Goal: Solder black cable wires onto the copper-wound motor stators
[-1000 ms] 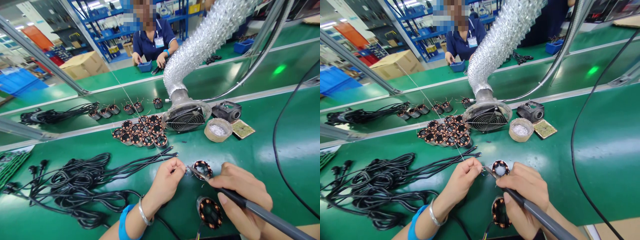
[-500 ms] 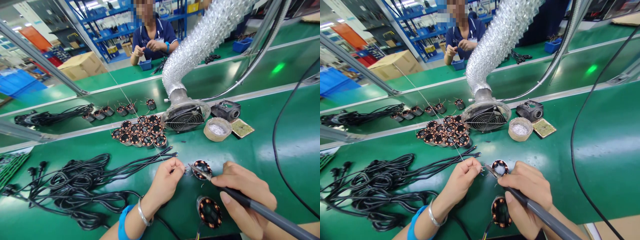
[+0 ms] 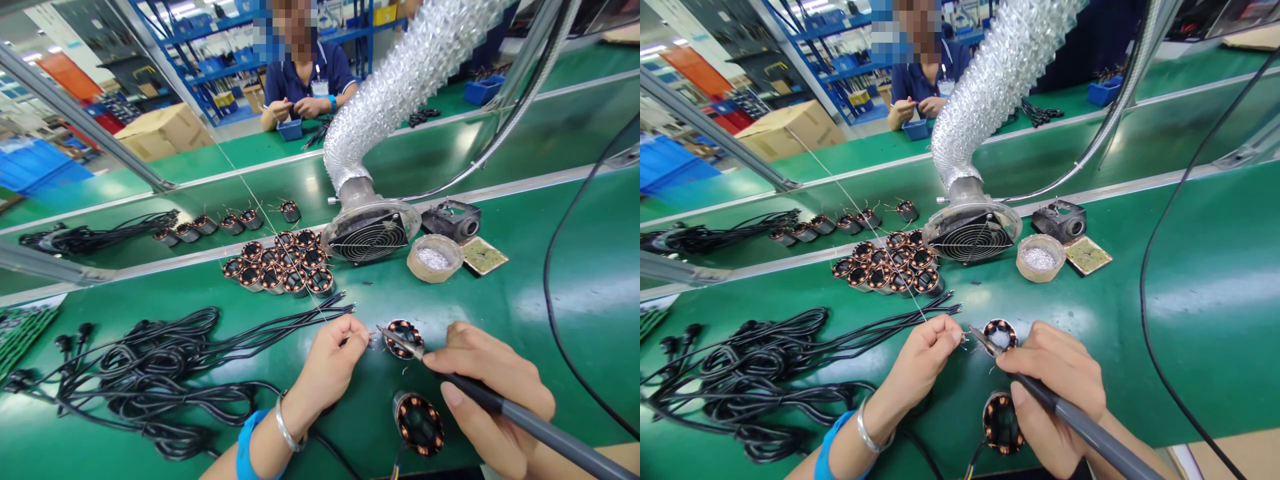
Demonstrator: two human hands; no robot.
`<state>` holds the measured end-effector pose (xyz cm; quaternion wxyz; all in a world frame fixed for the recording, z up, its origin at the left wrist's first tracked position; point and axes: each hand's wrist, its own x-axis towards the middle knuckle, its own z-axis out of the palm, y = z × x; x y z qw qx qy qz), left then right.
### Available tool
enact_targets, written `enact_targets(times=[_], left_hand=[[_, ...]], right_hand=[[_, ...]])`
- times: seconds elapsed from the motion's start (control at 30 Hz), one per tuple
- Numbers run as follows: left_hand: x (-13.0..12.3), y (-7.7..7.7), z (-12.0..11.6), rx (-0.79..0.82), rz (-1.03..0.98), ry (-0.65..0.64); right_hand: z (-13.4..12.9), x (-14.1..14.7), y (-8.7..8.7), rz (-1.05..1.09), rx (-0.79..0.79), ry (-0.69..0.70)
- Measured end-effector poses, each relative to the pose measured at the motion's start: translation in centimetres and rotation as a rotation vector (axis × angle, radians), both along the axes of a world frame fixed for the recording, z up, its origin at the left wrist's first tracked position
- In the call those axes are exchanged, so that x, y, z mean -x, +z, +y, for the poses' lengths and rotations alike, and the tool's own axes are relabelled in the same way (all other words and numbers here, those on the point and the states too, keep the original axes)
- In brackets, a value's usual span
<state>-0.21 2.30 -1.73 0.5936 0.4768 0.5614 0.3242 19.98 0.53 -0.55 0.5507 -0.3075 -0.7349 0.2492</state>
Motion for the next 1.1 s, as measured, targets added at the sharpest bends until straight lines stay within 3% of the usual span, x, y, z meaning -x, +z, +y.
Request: enact_targets(times=[0.27, 0.43, 0.67, 0.83, 1.0, 1.1], left_hand=[[0.0, 0.0, 0.0, 0.004, -0.010, 0.003], [0.2, 0.0, -0.2, 0.020, -0.039, -0.093], [0.9, -0.1, -0.2, -0.054, -0.080, -0.236], [1.5, 0.7, -0.2, -0.133, 0.066, -0.321], [1.2, 0.3, -0.1, -0.011, -0.086, -0.255], [0.7, 0.0, 0.0, 0.174, -0.224, -0.205]], right_hand=[[0.3, -0.2, 0.0, -0.025, -0.023, -0.039], [1.2, 0.5, -0.7, -0.132, -0.003, -0.106], [2.2, 2.4, -1.5, -0.283, -0.030, 0.045], [2.2, 2.0, -1.4, -0.272, -0.054, 0.042], [2.1, 2.0, -1.6, -0.303, -0.044, 0.074], [2.2, 2.3, -1.9, -0.285, -0.052, 0.081]])
